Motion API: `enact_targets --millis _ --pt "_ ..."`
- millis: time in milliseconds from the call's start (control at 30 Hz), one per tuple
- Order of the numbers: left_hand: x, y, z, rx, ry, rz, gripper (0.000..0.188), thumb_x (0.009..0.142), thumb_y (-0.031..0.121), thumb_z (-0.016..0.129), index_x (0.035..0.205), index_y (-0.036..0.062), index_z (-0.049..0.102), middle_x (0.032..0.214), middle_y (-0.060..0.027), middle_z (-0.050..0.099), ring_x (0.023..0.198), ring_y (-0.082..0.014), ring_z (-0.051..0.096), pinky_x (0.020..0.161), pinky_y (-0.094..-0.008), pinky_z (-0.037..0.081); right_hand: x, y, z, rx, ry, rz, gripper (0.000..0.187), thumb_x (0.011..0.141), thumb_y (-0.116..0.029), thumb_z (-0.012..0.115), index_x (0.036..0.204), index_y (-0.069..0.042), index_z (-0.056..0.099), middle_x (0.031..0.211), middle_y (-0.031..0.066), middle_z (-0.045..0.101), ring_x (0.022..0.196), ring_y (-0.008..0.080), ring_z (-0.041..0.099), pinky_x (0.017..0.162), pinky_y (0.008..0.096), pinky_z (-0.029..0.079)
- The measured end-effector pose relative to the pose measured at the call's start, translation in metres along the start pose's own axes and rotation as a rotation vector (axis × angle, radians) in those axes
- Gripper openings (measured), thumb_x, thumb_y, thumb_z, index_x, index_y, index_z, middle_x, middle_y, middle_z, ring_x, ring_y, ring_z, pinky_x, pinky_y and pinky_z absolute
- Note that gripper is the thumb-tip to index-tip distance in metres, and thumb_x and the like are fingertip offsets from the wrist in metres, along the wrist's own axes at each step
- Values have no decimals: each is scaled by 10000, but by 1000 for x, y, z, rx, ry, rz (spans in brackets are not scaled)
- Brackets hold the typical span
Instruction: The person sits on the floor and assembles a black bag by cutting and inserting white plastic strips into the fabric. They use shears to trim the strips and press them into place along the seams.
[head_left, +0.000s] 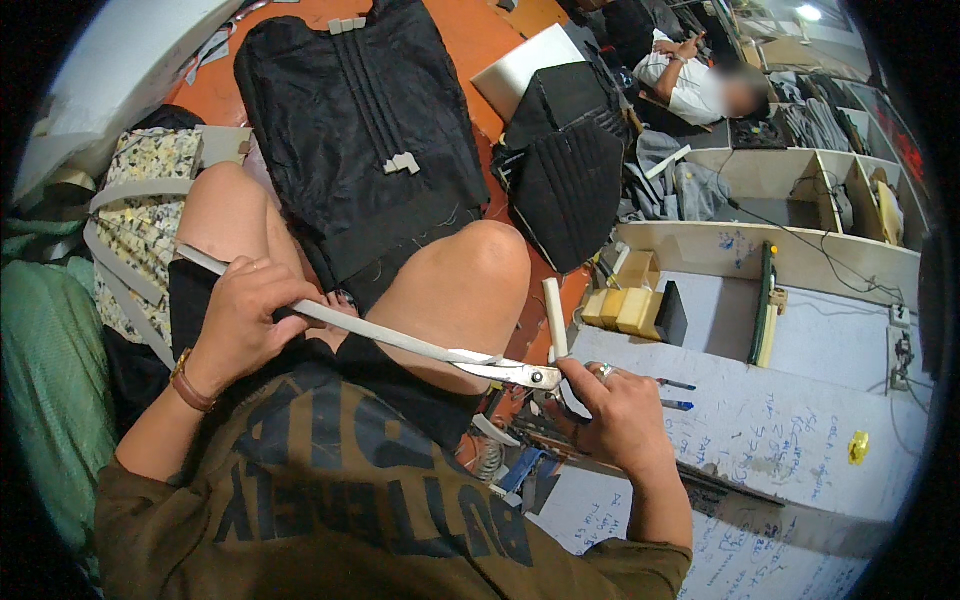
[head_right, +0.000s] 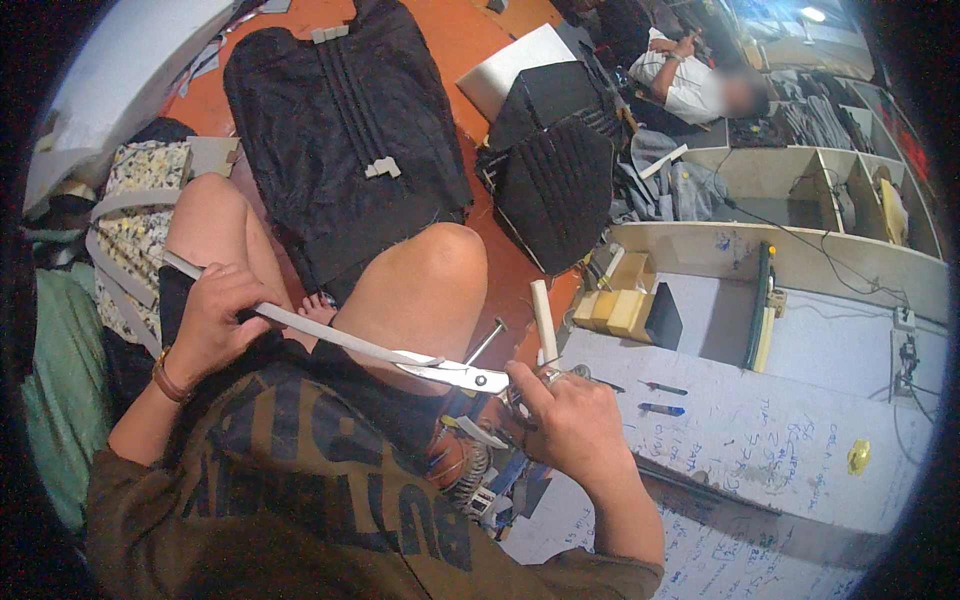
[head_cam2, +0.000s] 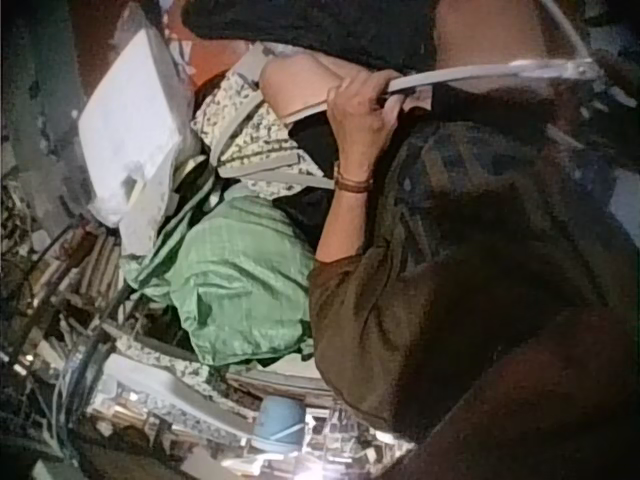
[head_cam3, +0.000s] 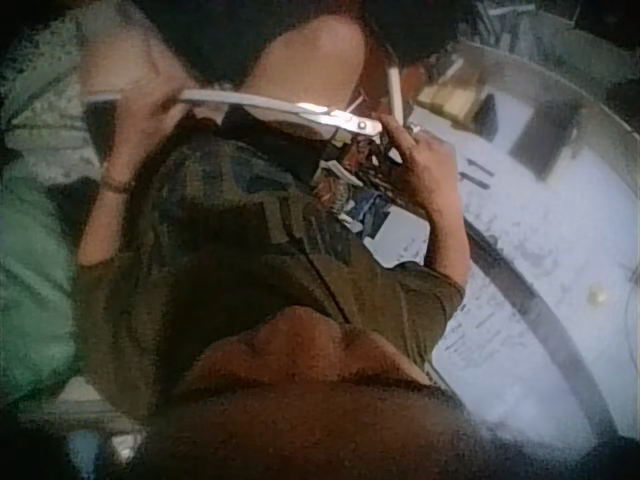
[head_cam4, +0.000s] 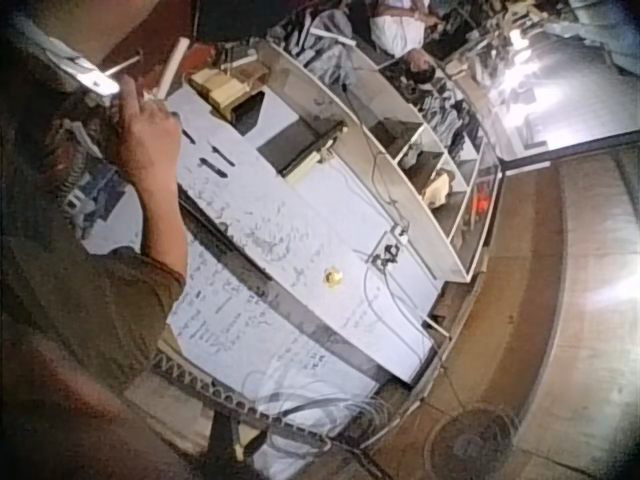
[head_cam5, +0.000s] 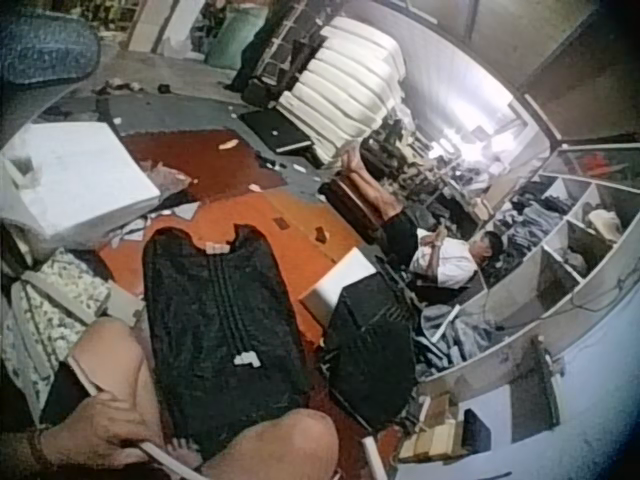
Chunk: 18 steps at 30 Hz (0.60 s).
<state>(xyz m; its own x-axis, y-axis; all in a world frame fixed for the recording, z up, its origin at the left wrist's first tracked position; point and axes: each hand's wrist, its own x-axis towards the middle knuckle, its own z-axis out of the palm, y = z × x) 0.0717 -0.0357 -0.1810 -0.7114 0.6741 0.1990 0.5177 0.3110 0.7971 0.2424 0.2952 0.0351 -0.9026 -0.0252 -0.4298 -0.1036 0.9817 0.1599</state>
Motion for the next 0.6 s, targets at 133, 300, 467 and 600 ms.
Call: enact_targets --millis 133,300,467,600 --pt "2 0 0 -13 -23 -6 259 697 101 841 937 141 754 814 -27 685 822 -259 646 776 -386 437 0 -1 0 -25 14 15 501 779 -275 869 1217 -133 672 798 63 673 686 266 690 601 398 545" --pt "0 -4 5 -52 -36 -12 252 688 127 860 912 138 744 821 -21 687 829 -253 652 790 -391 436 8 -7 -6 9 2 -20 498 787 -284 862 1221 -123 679 838 74 683 724 264 693 624 403 545" --pt "2 -2 3 -39 -32 -11 240 697 145 864 904 127 744 829 -27 695 836 -258 651 788 -394 439 10 -10 -4 -7 -10 -3 491 786 -315 864 1205 -125 691 802 62 677 700 260 689 605 399 541" --pt "-4 0 2 -68 -52 -22 228 706 161 860 899 116 746 838 -34 700 842 -272 649 784 -392 441 1 -9 1 -15 -32 -4 499 783 -335 868 1207 -137 695 764 55 675 682 262 691 588 402 540"
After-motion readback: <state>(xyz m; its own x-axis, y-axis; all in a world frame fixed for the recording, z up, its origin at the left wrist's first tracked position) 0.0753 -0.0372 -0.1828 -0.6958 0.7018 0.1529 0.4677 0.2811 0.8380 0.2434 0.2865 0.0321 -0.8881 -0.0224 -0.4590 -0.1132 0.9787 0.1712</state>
